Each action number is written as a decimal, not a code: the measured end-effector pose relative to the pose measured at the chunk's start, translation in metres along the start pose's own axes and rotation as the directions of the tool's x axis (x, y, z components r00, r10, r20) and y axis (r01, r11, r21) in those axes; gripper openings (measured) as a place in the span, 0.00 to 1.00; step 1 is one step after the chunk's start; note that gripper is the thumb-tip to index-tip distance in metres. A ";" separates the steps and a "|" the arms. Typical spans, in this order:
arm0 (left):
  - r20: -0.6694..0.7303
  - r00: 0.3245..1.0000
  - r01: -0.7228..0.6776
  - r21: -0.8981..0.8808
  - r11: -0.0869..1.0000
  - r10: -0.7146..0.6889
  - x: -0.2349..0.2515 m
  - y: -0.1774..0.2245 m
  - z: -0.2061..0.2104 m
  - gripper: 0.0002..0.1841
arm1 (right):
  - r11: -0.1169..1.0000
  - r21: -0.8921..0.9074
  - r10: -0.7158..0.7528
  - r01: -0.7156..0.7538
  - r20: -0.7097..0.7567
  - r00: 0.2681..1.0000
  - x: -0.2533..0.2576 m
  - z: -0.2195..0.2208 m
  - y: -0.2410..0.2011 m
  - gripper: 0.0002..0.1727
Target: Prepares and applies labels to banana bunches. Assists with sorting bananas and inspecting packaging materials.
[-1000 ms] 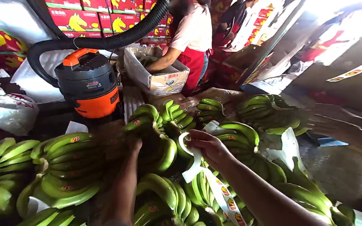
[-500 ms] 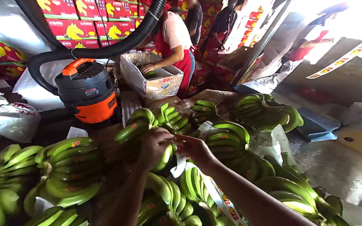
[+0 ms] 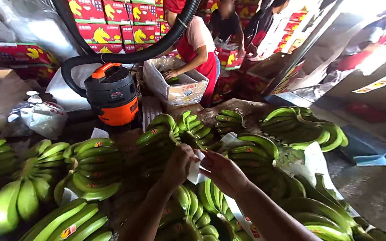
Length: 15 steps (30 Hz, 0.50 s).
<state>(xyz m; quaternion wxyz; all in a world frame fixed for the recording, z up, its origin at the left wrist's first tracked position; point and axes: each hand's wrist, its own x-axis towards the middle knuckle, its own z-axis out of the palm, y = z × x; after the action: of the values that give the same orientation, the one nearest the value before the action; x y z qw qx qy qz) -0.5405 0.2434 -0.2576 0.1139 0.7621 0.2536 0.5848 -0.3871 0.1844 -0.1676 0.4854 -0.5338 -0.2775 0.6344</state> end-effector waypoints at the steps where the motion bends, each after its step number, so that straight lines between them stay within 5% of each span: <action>1: -0.017 0.986 0.164 -0.057 0.985 -0.165 0.001 -0.004 -0.006 0.09 | 1.000 0.002 -0.003 0.003 -0.058 0.998 0.002 -0.001 -0.002 0.27; 4: -0.034 0.807 0.584 -0.093 0.806 -0.589 0.006 -0.025 -0.026 0.13 | 0.999 -0.032 -0.025 0.020 -0.162 0.986 0.012 -0.011 0.001 0.31; 8: -0.040 0.741 0.659 -0.150 0.737 -0.670 0.011 -0.031 -0.029 0.12 | 0.998 -0.056 -0.034 0.023 -0.204 0.978 0.018 -0.014 0.001 0.29; 11: 0.064 0.403 0.892 -0.251 0.376 -0.913 0.008 -0.062 -0.026 0.12 | 0.993 -0.049 -0.111 0.104 -0.188 0.976 0.020 -0.012 0.002 0.17; 13: 0.138 0.176 0.977 -0.143 0.157 -0.975 -0.005 -0.088 -0.021 0.21 | 0.986 -0.030 -0.164 0.162 -0.152 0.975 0.018 -0.013 -0.002 0.15; 15: 0.155 0.087 0.990 0.098 0.103 -0.984 -0.019 -0.102 -0.019 0.30 | 0.984 -0.027 -0.179 0.177 -0.137 0.974 0.017 -0.013 -0.004 0.18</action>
<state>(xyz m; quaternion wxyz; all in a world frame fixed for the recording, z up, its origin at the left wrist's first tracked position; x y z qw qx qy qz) -0.5881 0.3172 -0.3158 0.5107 0.4433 0.6773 0.2897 -0.3723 0.1995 -0.1748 0.5543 -0.5532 -0.2945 0.5478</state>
